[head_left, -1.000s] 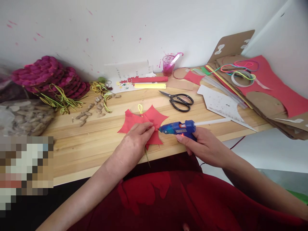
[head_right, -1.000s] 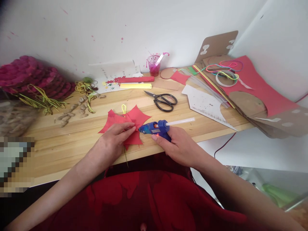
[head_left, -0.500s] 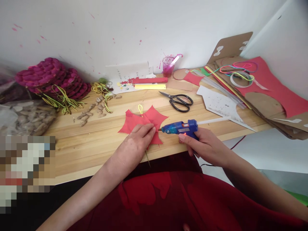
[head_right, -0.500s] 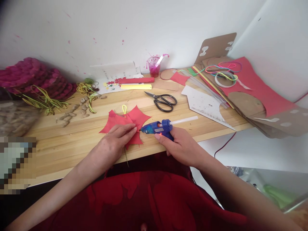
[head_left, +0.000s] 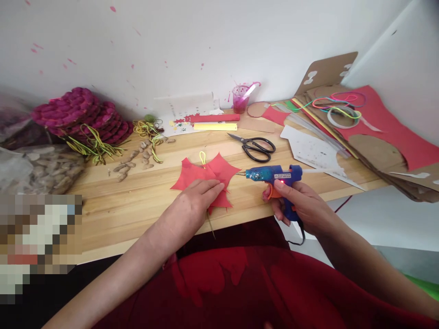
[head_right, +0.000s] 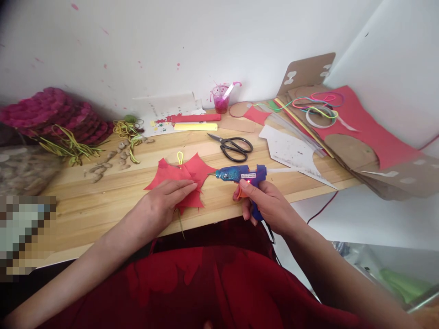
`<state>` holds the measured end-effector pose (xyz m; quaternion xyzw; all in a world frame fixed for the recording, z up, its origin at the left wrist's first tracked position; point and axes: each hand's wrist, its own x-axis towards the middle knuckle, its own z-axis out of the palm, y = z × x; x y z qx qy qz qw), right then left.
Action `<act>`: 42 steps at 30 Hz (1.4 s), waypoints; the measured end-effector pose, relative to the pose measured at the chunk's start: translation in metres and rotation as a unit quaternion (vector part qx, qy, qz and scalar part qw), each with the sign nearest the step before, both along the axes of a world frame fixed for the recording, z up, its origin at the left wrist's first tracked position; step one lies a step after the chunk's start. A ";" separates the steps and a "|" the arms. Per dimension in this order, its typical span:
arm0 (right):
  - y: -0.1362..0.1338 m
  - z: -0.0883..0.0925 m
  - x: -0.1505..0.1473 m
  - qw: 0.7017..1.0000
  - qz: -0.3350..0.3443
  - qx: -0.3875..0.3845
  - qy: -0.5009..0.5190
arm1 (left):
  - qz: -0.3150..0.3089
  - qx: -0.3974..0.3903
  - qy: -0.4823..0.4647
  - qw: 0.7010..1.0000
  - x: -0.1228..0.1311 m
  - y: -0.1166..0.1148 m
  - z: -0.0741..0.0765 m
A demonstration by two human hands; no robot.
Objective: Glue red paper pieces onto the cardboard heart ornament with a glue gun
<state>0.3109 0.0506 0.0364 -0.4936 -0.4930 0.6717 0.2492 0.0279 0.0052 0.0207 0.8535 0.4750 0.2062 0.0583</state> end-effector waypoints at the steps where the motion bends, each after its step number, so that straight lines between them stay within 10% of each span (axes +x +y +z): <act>1: 0.000 0.000 0.000 1.000 -0.001 -0.001 0.000 | 0.001 -0.007 0.009 1.000 0.001 -0.002 0.001; 9: 0.002 0.003 -0.005 0.999 0.004 -0.006 0.034 | 0.011 -0.061 0.131 0.989 0.017 -0.013 0.017; 29: 0.015 0.006 -0.043 0.991 -0.038 -0.053 0.115 | 0.100 -0.026 0.115 0.988 -0.004 0.001 -0.009; 36: 0.024 0.006 -0.048 0.979 -0.070 -0.079 0.173 | 0.081 -0.003 -0.070 0.994 -0.023 0.010 -0.013; 42: 0.035 0.006 -0.043 0.965 -0.114 -0.101 0.214 | 0.248 -0.066 -0.351 0.901 -0.030 0.017 0.010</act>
